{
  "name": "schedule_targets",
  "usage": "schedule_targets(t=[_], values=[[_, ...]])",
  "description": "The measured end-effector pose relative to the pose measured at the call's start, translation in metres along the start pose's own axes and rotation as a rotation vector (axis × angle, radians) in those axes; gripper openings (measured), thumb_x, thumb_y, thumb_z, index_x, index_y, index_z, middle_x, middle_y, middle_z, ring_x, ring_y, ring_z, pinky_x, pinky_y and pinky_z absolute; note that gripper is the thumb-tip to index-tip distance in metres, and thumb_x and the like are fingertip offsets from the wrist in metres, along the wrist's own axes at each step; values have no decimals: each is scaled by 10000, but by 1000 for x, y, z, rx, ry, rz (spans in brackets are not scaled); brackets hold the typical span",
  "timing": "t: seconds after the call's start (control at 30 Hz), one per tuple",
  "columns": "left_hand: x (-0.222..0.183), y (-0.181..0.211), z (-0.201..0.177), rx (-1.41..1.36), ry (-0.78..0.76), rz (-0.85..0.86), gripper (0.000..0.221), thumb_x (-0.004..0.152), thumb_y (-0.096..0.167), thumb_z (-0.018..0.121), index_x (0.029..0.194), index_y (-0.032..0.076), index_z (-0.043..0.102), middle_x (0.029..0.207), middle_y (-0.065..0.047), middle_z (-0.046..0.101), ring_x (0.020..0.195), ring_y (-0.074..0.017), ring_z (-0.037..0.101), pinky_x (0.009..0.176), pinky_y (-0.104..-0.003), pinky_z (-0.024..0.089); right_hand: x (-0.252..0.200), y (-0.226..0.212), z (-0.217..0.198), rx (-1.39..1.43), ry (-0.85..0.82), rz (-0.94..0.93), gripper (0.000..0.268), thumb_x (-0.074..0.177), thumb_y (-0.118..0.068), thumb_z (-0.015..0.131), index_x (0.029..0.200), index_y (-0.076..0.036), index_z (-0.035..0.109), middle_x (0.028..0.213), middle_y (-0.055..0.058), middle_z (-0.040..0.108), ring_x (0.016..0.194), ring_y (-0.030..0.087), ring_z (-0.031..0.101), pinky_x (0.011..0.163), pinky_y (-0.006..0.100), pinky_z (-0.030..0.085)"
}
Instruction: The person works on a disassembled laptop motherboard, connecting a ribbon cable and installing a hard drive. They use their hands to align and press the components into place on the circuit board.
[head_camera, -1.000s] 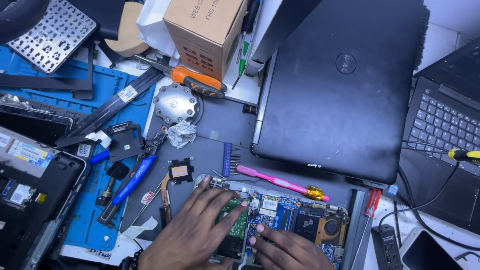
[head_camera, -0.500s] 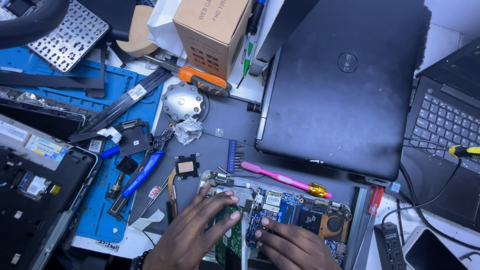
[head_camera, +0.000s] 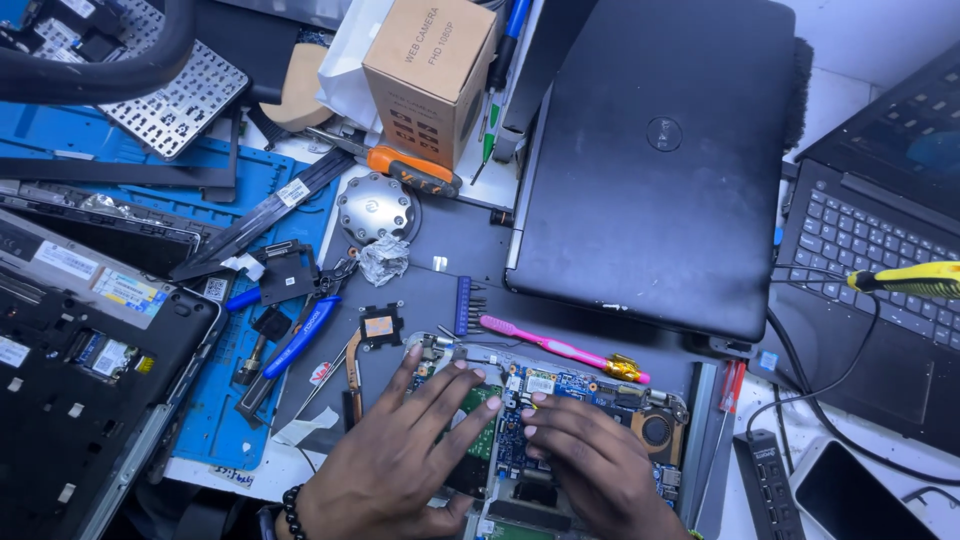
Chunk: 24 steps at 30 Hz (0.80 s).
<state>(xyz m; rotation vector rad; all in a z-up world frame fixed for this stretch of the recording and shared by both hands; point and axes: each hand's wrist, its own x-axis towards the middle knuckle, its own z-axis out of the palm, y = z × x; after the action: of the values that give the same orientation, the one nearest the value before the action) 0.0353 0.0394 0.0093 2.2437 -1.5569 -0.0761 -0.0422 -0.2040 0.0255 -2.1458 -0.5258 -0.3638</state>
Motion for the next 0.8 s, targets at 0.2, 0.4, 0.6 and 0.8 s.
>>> schedule_targets(t=[0.2, 0.4, 0.6, 0.8], values=[[9, 0, -6, 135, -179, 51, 1088, 702, 651, 761, 1523, 28, 411, 1480, -304, 452, 1423, -451, 369, 1215, -677, 143, -7, 3, -1, 56, 57, 56, 147, 968, -70, 621, 1074, -16, 709, 1089, 108, 771, 1075, 296, 771, 984, 379, 610], [13, 6, -12, 266, -214, 20, 1117, 676, 645, 768, 1526, 23, 399, 1464, -294, 481, 1389, -440, 421, 1216, -638, 194, -7, 1, -3, 70, 66, 87, 120, 965, -67, 637, 1046, -15, 709, 1073, 103, 774, 1065, 282, 773, 991, 367, 600], [12, 4, -5, 271, -241, -23, 1166, 662, 715, 816, 1518, 36, 409, 1480, -278, 474, 1406, -408, 410, 1195, -624, 226, -12, 2, -4, 75, 57, 72, 121, 969, -56, 634, 1062, -17, 702, 1073, 105, 766, 1082, 286, 764, 988, 367, 595], [10, 6, -1, 291, -245, -20, 1117, 684, 656, 786, 1527, 35, 397, 1510, -285, 453, 1451, -415, 371, 1216, -632, 183, -16, 4, -3, 58, 68, 41, 132, 961, -20, 643, 1079, -16, 702, 1088, 109, 767, 1082, 284, 763, 987, 378, 602]])
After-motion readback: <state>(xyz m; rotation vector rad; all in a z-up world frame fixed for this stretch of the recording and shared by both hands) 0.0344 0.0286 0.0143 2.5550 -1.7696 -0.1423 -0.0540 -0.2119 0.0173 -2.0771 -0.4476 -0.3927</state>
